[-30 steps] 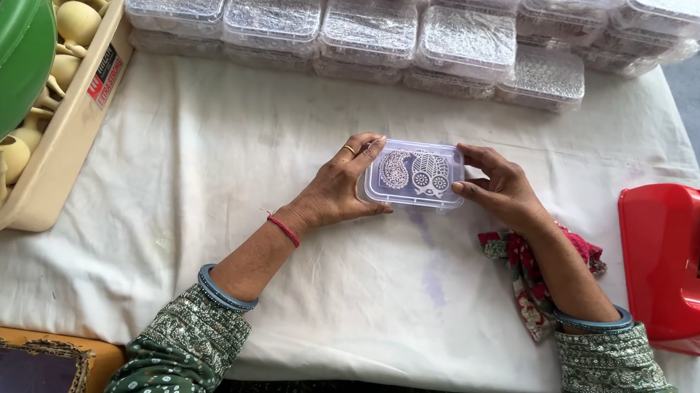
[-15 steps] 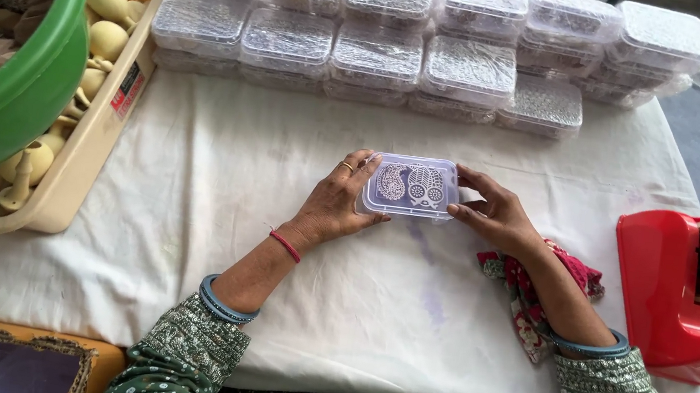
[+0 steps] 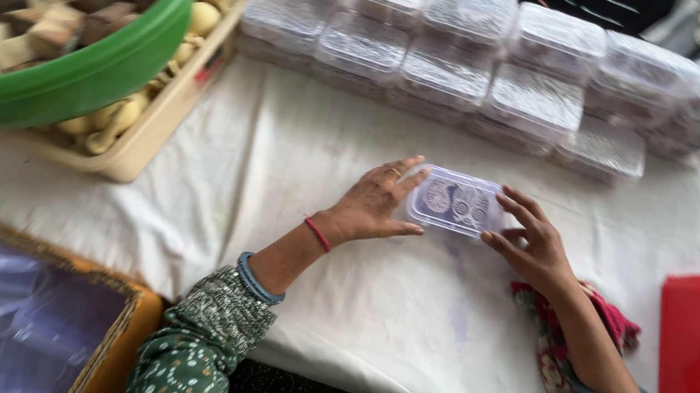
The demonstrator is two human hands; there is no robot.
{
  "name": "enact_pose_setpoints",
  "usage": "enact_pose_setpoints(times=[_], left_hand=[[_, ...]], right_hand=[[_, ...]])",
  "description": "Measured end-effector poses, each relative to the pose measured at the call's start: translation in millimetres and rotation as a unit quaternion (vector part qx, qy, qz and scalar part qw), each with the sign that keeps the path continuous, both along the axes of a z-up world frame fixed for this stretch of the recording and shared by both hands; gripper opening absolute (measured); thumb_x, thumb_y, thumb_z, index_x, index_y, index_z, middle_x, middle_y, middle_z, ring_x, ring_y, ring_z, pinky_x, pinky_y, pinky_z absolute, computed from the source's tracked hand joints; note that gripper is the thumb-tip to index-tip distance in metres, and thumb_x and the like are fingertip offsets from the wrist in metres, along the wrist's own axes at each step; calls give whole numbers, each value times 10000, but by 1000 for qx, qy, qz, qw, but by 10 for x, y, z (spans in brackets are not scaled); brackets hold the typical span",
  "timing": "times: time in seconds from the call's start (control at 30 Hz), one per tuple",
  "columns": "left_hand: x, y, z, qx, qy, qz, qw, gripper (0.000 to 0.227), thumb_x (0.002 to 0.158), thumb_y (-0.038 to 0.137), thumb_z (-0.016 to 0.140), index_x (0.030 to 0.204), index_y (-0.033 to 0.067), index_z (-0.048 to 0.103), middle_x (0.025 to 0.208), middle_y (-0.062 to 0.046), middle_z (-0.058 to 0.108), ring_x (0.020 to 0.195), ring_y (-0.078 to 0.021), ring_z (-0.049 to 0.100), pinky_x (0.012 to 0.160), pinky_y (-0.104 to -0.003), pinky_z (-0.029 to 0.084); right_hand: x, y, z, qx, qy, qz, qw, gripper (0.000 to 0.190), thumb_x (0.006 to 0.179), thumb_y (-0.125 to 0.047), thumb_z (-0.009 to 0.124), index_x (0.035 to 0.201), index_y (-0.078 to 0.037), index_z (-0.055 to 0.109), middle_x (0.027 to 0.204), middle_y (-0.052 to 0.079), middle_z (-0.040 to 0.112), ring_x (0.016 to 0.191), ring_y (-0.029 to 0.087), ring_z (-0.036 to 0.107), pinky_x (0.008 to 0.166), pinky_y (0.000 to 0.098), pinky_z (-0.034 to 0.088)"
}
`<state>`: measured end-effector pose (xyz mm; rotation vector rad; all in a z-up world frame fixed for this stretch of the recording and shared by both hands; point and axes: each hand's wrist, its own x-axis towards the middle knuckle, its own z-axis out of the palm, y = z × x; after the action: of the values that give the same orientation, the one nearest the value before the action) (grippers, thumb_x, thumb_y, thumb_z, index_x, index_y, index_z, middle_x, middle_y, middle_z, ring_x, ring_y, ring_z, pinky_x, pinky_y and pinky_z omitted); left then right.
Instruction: The person places two small decorative items into a clear plastic container and closes the lid. They then wrap the container in bubble wrap, securing it with clear tape from a red dispenser. Finally, they place the wrapped package on a stack of similar items and wipe another decorative item with a cloth.
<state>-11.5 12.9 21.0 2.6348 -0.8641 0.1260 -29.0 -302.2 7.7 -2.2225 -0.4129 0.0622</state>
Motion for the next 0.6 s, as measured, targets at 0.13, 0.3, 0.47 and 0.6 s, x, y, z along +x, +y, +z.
enact_pose_setpoints(times=[0.13,0.3,0.47,0.6], left_hand=[[-78,159,112,1,-64,7,998,893,890,614,712,1546,91,407,1604,-145,335,1496,-302,350,1257,-503,294],[-371,609,669,24,-184,58,981,764,887,488,752,1497,114,487,1613,-143,367,1506,-305,310,1206,-566,294],[-872,1278,1332,51,-251,142,956,735,896,428,789,1480,63,530,1596,-186,401,1492,-344,368,1209,-551,326],[-1312,1703,1799,97,-339,270,896,760,927,453,815,1525,72,541,1578,-189,451,1458,-360,452,1218,-557,352]], right_hand=[[47,-7,-41,-6,10,-1,1000,740,812,-389,761,1463,-115,537,1614,75,408,1040,251,724,871,375,635],[16,-4,-15,13,17,-9,1000,711,816,-383,753,1450,-128,556,1610,73,398,1084,248,708,886,389,631],[6,10,-2,11,17,-13,1000,680,825,-359,748,1440,-134,566,1614,67,400,1106,245,702,900,383,627],[17,-6,-54,23,-1,-1,1000,656,832,-333,752,1425,-114,577,1614,75,403,1173,246,666,916,381,617]])
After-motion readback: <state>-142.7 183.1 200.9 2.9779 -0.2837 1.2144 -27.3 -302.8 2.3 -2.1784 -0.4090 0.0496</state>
